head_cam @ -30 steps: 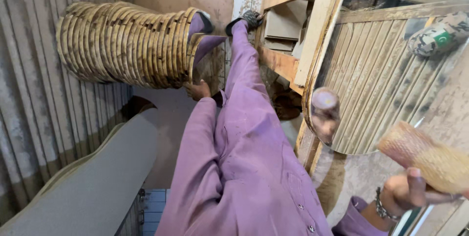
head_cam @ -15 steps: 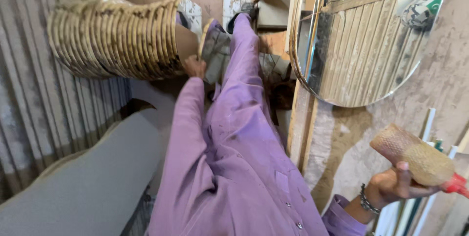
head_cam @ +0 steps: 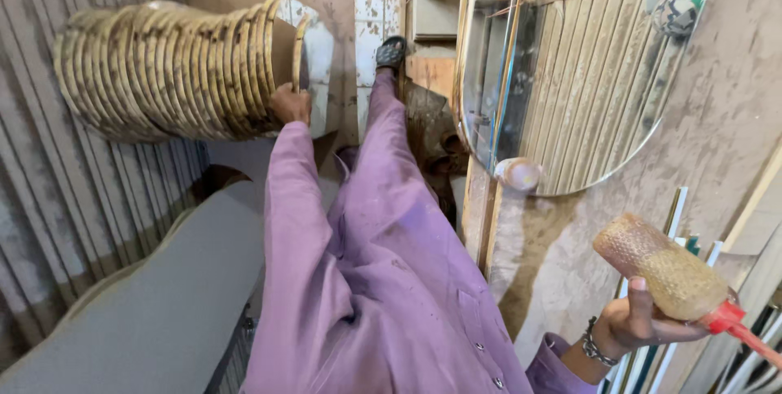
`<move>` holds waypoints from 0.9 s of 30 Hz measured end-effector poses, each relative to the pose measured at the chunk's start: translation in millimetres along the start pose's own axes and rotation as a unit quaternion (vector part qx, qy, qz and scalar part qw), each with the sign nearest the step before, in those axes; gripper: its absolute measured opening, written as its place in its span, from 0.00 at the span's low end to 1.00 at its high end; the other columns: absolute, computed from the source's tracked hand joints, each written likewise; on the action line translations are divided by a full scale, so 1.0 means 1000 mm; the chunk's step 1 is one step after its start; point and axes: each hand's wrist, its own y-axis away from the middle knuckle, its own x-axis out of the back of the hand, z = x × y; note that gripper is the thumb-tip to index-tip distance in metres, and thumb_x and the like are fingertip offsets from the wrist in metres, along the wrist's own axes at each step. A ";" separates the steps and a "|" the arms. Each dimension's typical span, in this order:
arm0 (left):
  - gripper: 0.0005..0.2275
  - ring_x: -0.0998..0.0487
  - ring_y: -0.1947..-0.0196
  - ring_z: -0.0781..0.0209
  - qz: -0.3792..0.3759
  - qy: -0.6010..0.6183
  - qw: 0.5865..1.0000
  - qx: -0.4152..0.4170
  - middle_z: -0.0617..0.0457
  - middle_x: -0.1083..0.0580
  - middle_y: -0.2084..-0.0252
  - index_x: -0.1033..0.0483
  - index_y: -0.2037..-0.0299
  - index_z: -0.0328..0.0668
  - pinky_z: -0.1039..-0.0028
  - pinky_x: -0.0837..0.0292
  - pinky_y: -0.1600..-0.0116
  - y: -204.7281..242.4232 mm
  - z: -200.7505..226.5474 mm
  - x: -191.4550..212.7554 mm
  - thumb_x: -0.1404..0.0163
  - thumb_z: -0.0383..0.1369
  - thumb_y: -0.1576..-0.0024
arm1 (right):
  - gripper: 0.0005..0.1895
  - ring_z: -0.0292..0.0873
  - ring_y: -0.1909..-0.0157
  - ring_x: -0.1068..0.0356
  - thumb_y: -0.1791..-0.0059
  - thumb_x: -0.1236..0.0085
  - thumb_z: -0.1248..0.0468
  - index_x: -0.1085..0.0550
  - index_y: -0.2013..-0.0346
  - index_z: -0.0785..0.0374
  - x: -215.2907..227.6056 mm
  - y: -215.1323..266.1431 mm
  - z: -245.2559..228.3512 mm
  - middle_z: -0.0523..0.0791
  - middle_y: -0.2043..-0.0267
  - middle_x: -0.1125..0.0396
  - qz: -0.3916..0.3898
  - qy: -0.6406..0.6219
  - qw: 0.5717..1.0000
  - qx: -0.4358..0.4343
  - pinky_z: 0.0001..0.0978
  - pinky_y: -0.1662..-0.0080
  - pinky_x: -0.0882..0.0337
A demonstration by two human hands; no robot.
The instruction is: The person applies glue from a squeeze bottle along the edges of a wooden mirror frame. They repeatedly pick up the mirror, apply glue to the frame, and place it back down.
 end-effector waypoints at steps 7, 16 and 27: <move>0.10 0.18 0.64 0.37 0.044 0.002 0.999 -0.008 0.33 0.21 0.66 0.17 0.64 0.33 0.54 0.23 0.55 -0.006 -0.006 0.005 0.37 0.29 0.54 | 0.53 0.54 0.34 0.40 0.62 0.34 0.63 0.52 0.28 0.68 -0.028 -0.027 0.017 0.54 0.33 0.47 -0.004 -0.004 0.999 -0.035 0.45 0.32 0.34; 0.11 0.18 0.61 0.37 0.022 0.012 0.999 0.035 0.34 0.20 0.63 0.17 0.61 0.34 0.56 0.23 0.51 -0.014 0.020 -0.010 0.35 0.28 0.53 | 0.42 0.47 0.43 0.39 0.58 0.30 0.65 0.42 0.34 0.63 -0.043 -0.021 0.005 0.46 0.44 0.45 -0.051 0.010 0.998 -0.031 0.38 0.37 0.33; 0.08 0.17 0.60 0.39 -0.025 0.019 0.999 0.014 0.35 0.20 0.63 0.17 0.62 0.33 0.57 0.22 0.49 0.003 0.006 -0.010 0.39 0.25 0.51 | 0.44 0.46 0.47 0.35 0.56 0.27 0.58 0.45 0.35 0.64 -0.008 0.041 -0.042 0.47 0.45 0.44 0.004 0.108 0.994 -0.023 0.35 0.43 0.26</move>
